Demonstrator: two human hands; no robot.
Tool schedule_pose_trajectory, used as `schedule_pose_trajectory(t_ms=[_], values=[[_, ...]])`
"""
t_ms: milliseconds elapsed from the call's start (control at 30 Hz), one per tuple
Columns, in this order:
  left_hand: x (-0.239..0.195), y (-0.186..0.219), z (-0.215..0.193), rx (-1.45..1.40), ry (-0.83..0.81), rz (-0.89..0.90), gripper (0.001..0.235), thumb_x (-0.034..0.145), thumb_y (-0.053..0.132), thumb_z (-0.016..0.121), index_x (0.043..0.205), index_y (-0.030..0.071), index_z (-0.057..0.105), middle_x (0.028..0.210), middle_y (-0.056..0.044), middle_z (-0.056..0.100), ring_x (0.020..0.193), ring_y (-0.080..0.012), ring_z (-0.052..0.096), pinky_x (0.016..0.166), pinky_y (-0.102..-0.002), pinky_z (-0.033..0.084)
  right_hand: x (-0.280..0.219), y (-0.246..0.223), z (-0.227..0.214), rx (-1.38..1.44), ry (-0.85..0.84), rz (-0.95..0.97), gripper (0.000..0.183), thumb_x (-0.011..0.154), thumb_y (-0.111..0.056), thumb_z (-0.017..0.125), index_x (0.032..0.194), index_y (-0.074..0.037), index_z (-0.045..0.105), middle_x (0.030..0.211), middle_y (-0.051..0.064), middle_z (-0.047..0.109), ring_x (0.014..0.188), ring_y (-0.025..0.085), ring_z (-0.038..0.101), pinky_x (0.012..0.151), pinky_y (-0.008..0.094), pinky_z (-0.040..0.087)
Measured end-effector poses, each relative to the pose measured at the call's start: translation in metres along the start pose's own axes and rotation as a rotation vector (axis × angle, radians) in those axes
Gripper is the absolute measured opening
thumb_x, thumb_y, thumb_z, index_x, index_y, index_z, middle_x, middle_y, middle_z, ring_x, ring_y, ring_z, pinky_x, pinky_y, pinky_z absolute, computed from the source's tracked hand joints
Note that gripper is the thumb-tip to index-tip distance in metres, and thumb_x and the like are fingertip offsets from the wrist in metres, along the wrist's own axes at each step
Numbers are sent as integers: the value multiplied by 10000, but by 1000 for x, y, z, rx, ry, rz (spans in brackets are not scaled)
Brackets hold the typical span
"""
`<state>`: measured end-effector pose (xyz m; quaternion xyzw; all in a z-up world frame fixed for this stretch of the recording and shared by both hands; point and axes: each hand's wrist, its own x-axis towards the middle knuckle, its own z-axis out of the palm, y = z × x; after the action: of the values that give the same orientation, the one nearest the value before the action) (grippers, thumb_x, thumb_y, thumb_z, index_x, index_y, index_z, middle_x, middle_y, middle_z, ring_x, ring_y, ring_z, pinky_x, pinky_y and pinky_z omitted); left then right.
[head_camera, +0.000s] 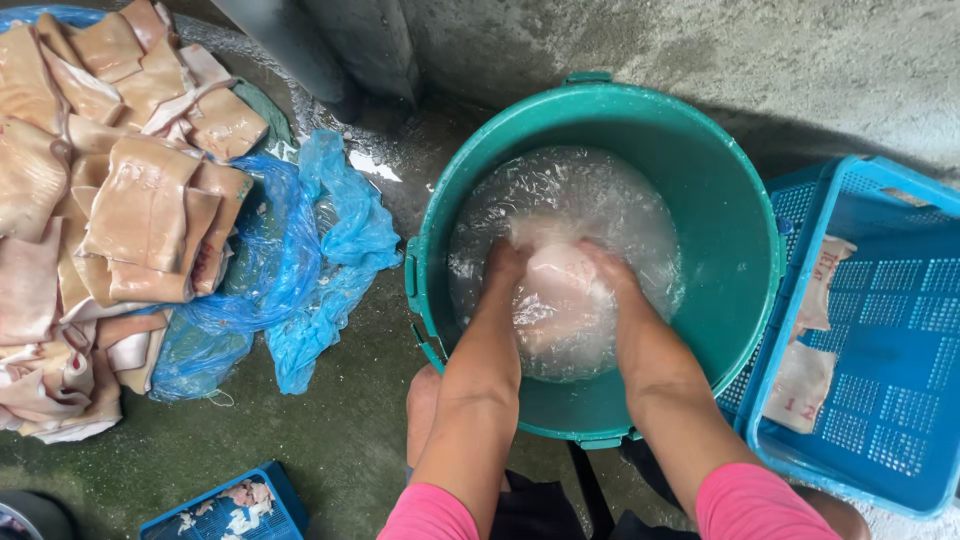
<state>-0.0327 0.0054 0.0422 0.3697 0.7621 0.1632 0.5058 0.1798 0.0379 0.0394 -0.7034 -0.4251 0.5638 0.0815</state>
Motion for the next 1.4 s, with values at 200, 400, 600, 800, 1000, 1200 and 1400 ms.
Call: schedule_pose_trajectory(t_ms=[200,400,600,800,1000,1200,1400], values=[[1,13,-3,467,-124,113,512,926,241,640,1399,61,563,1417,-222,554,1300,-381,548,1084,-446,439,29,-42,2,-354,-290,-79,408,878,-303,763,1195,-73,649,1084,85,729,1005,220,686,860,377,522],[-9,79,-30,-294,-83,533,495,883,71,613,1375,21,619,1330,-210,657,1191,-309,616,1017,-444,480,3,-119,-51,-410,-481,-530,293,845,-205,771,1103,-85,700,1015,92,775,955,243,728,825,389,537],[-67,159,-83,-421,-231,667,306,838,11,698,1142,40,709,1089,-106,759,1021,-145,677,937,-299,559,-176,-221,-129,-934,52,-745,243,886,-210,722,1115,-143,675,872,216,706,854,444,676,745,541,516],[-82,170,-85,-293,131,952,519,638,94,988,1069,28,706,1142,-85,686,1069,-181,644,914,-334,551,-290,-281,-158,-941,191,-1114,271,873,-111,692,1141,-147,690,857,163,704,776,383,697,686,484,551],[-65,130,-42,-1074,-581,504,635,874,388,795,1386,51,629,1346,-110,688,1215,-195,654,1060,-318,510,-336,-286,-200,-332,132,-1146,208,1026,-148,711,1186,-23,662,1016,114,717,918,197,712,810,367,594],[-69,99,-26,-1078,-339,26,764,1007,439,732,1468,-151,582,1262,-305,693,822,-486,290,622,-611,157,-205,-227,-166,45,275,-816,385,1079,-362,719,1169,12,709,989,55,732,863,132,650,758,317,569],[-49,40,-13,-1485,-601,-189,782,875,618,609,1387,30,550,1267,-190,694,1082,-339,711,922,-499,574,-32,-102,-111,-209,342,-348,447,968,-358,663,1215,14,689,1066,202,725,988,334,726,882,438,545]])
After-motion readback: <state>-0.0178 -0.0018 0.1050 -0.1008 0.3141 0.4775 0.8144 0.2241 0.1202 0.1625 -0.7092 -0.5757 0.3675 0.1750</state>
